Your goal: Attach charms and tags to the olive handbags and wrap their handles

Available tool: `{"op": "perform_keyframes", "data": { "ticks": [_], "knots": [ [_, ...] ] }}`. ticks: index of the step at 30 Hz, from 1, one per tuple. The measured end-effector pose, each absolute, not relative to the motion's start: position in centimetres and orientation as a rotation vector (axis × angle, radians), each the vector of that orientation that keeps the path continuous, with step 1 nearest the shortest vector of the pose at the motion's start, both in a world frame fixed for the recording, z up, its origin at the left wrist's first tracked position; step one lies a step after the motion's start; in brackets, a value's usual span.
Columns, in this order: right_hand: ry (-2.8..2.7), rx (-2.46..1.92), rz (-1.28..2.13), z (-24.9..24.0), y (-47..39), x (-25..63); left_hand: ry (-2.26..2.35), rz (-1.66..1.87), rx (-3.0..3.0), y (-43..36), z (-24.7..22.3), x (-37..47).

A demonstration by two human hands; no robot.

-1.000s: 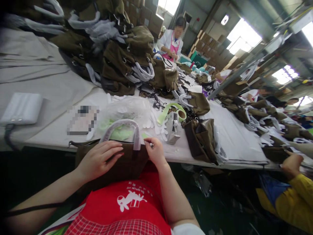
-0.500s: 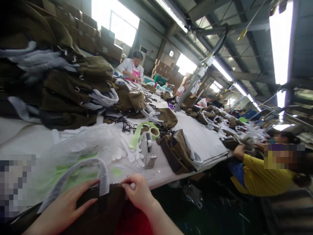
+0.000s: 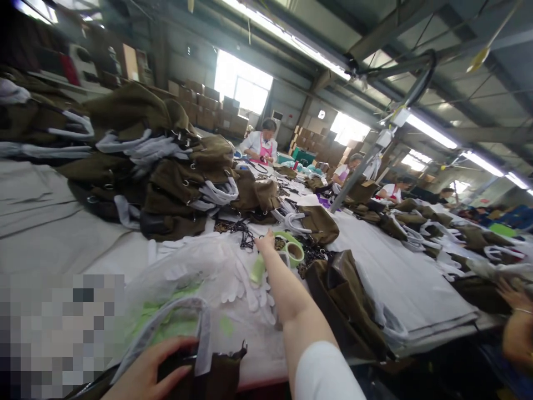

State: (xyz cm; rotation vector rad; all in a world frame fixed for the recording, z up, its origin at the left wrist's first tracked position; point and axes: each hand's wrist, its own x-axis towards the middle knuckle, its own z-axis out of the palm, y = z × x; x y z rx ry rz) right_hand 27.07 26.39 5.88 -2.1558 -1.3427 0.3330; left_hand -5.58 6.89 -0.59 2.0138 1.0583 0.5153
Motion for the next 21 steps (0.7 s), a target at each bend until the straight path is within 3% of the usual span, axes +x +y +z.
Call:
{"op": "perform_keyframes", "data": {
  "ticks": [5,14,21],
  "knots": [
    [-1.370,-2.118,0.398,4.8,28.1,27.8,1.093,0.487,1.999,6.6,0.2,-5.5],
    [-1.519,-2.110,0.314,8.1,25.8,29.9,1.064,0.492,2.047,6.1,0.9,-5.1],
    [-1.581,-2.213,0.558,4.9,26.4,27.8,1.108,0.525,2.079,5.9,0.4,-4.9]
  ]
}}
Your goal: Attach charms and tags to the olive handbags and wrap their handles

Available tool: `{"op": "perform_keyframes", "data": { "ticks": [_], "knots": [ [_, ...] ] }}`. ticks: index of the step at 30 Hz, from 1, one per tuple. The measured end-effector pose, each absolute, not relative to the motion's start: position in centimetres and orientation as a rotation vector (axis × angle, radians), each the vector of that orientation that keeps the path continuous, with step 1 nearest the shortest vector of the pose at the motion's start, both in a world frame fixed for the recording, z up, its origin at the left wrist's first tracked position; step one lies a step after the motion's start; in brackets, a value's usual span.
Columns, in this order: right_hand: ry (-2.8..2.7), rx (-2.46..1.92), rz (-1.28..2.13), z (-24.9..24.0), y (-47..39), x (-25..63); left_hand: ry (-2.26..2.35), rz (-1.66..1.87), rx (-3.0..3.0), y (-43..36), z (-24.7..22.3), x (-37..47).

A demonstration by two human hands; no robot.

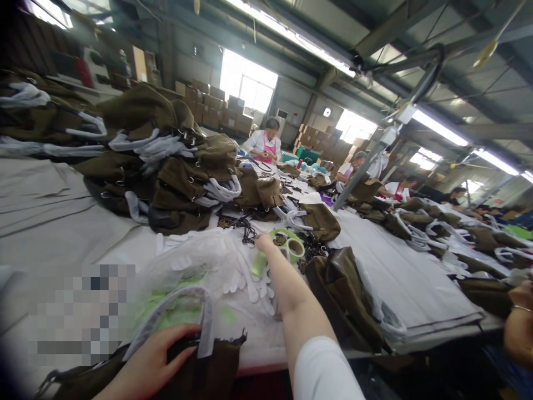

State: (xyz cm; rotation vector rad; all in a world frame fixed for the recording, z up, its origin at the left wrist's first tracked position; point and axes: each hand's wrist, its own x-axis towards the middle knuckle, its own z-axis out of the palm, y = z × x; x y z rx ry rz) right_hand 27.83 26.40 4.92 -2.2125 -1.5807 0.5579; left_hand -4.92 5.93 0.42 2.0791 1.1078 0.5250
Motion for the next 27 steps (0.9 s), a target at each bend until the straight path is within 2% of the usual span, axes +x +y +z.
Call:
{"op": "perform_keyframes", "data": {
  "ticks": [4,8,13,15,17,23,27],
  "knots": [
    [-1.481,-2.198,0.558,4.8,26.1,26.8,1.116,0.544,2.080,5.8,0.6,-5.0],
    [-1.413,-2.023,0.428,7.1,24.3,26.4,1.086,0.543,2.069,5.9,1.2,-4.9],
    [-1.390,-1.670,0.323,10.2,16.9,23.8,1.047,0.711,2.047,5.8,1.9,-4.9],
    [-1.395,-1.335,0.418,10.8,11.6,21.7,1.082,0.895,1.960,5.1,2.4,-4.9],
    [-1.491,-1.208,0.537,11.2,5.5,19.5,1.070,0.972,1.708,3.9,3.4,-4.9],
    [-1.892,-1.115,1.114,10.4,-7.6,15.8,0.717,0.718,0.585,1.0,6.5,-4.8],
    [-1.936,-1.235,1.244,8.5,-9.6,16.5,0.791,0.860,0.576,-0.3,6.1,-4.7]
  ]
}}
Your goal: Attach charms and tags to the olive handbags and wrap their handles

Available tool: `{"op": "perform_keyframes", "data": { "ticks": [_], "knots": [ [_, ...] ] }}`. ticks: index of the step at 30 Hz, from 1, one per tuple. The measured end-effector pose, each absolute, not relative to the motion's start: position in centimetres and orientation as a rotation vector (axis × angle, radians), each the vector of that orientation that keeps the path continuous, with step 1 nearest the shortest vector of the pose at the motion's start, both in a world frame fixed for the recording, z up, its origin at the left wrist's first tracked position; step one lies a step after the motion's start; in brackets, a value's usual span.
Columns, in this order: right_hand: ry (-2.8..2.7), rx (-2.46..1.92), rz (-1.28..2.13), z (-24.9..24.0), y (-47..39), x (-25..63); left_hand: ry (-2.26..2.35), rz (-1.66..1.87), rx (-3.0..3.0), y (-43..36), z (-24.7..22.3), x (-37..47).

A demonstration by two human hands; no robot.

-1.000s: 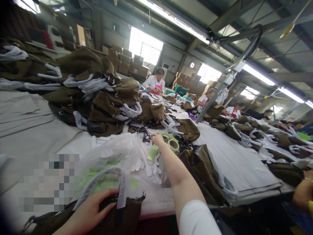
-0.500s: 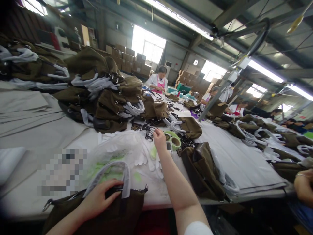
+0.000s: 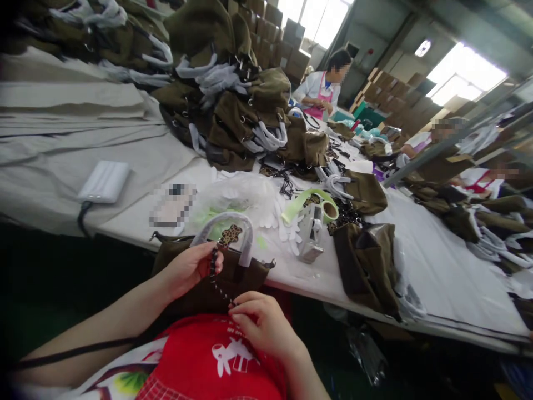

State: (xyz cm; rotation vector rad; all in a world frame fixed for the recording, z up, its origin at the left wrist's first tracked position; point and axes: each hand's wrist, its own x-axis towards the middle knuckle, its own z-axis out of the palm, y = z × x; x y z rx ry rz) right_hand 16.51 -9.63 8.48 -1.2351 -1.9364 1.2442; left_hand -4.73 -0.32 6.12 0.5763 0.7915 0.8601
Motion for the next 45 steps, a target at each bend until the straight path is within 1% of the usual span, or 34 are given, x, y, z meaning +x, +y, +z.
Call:
{"op": "perform_keyframes", "data": {
  "ticks": [5,7,10,12,17,18,21,23,27,32,34,39,42,45],
  "knots": [
    [-1.792,-1.359,1.176,7.2,-9.0,17.1,0.833,0.856,0.780,-2.4,5.4,-3.4],
    [-1.604,-1.409,1.238,6.7,-8.6,16.5,0.861,0.824,0.876,-3.1,5.5,-2.9],
    [-1.323,-1.380,1.430,5.9,-8.2,15.2,0.863,0.723,1.011,-4.0,5.5,-2.7],
    [-1.208,-1.362,1.433,5.4,-8.1,14.5,0.815,0.649,1.030,-4.4,5.3,-2.8],
    [-1.147,-1.417,1.193,5.5,-8.3,14.4,0.778,0.576,1.082,-4.9,5.2,-3.3],
    [-1.175,-1.437,1.100,5.7,-8.4,14.5,0.803,0.579,1.119,-5.0,5.4,-3.4],
    [-1.307,-1.521,0.659,7.0,-9.2,14.7,0.944,0.626,1.345,-5.0,6.2,-3.7],
    [-1.447,-1.513,0.518,7.9,-9.8,14.4,1.064,0.673,1.552,-5.0,6.8,-3.9],
    [-1.670,-1.390,0.701,8.9,-10.4,13.1,1.177,0.724,1.825,-5.1,7.3,-3.8],
    [-1.655,-1.362,0.695,8.1,-10.1,12.3,1.222,0.718,1.934,-5.3,7.6,-3.5],
    [-1.561,-1.366,0.820,7.7,-9.9,12.7,1.158,0.699,1.939,-5.3,8.1,-3.6],
    [-1.104,-1.229,1.385,7.6,-9.5,14.0,0.993,0.776,1.974,-4.4,9.8,-4.4],
    [-0.892,-1.143,1.490,8.1,-9.1,14.4,0.966,0.844,2.008,-4.0,10.1,-4.5],
    [-0.724,-1.107,1.501,8.3,-8.9,14.2,0.983,0.970,2.071,-4.4,9.6,-4.1]
  ]
}}
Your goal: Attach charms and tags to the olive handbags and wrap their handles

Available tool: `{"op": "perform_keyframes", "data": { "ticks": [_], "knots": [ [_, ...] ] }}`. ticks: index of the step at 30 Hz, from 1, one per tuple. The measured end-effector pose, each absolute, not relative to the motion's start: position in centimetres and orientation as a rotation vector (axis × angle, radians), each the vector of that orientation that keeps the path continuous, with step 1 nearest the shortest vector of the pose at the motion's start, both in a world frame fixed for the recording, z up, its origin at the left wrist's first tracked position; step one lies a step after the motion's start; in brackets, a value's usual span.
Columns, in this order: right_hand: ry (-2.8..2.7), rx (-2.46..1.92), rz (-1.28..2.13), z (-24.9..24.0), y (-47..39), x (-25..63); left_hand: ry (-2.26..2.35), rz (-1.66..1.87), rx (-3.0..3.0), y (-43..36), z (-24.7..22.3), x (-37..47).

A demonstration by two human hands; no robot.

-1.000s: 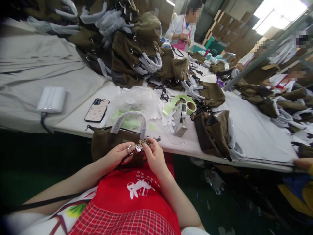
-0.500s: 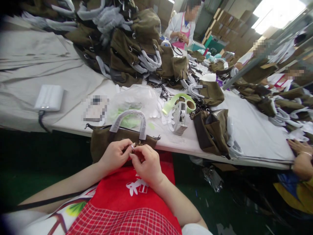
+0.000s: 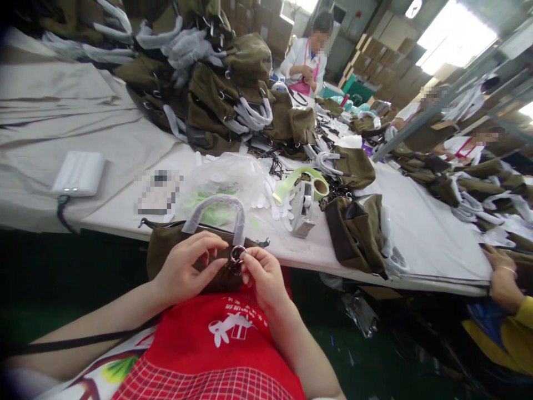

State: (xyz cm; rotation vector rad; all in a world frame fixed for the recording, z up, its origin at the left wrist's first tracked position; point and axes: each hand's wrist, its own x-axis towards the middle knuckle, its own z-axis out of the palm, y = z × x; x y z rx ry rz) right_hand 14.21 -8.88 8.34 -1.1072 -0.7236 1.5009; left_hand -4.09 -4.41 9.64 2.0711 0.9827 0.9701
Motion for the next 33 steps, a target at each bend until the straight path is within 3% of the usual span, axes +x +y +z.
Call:
{"op": "perform_keyframes", "data": {
  "ticks": [7,13,16,22,33],
  "knots": [
    [-0.754,-1.191,1.433,6.8,-9.3,13.6,0.931,0.867,1.980,-5.0,8.6,-2.5],
    [-1.112,-1.347,0.998,6.9,-9.6,14.7,0.847,0.782,1.376,-4.3,7.7,-2.3],
    [-1.291,-1.371,0.934,7.0,-9.3,15.1,0.795,0.730,1.171,-3.8,7.2,-2.5],
    [-1.406,-1.277,0.976,6.8,-9.0,15.1,0.753,0.774,1.475,-2.5,7.7,-3.7],
    [-0.961,-1.095,1.771,6.0,-9.3,14.3,0.798,0.715,1.785,-1.9,9.2,-4.2]
  ]
}}
